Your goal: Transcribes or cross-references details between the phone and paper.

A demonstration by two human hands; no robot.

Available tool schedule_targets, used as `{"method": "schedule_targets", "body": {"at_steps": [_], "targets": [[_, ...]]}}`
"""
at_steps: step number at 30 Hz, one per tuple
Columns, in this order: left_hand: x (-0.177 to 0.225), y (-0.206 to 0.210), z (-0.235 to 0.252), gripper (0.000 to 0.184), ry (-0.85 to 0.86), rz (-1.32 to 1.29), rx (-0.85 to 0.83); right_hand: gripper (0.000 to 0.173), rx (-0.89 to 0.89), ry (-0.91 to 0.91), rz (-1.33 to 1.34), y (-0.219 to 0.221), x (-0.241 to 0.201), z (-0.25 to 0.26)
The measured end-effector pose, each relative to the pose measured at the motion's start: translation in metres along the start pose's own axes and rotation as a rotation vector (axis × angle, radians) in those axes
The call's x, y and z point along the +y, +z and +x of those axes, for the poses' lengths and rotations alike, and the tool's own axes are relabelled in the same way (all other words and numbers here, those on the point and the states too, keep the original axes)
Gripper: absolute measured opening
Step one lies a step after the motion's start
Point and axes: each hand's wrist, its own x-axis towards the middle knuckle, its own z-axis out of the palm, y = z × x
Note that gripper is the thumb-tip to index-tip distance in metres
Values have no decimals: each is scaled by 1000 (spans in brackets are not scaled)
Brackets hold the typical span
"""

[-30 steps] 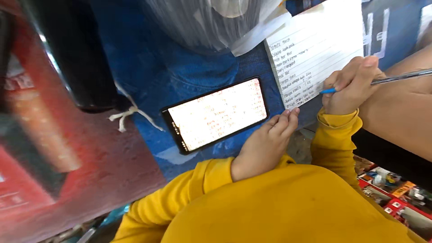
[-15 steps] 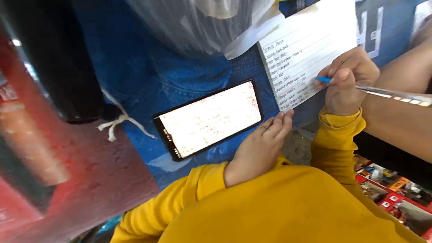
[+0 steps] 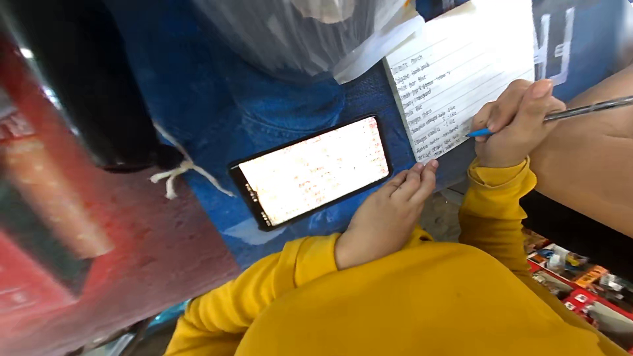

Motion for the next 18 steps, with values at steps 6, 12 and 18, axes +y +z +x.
{"method": "schedule_targets", "body": {"at_steps": [6, 12, 18], "targets": [[0, -3, 1, 42, -5, -46, -37, 42, -10, -37, -3, 0, -1, 0], [0, -5, 0, 45, -18, -71, -48, 47, 24, -21, 64, -1, 1, 0], [-1, -6, 1, 44, -15, -82, -71, 38, 7, 13, -35, 4, -5, 4]]}}
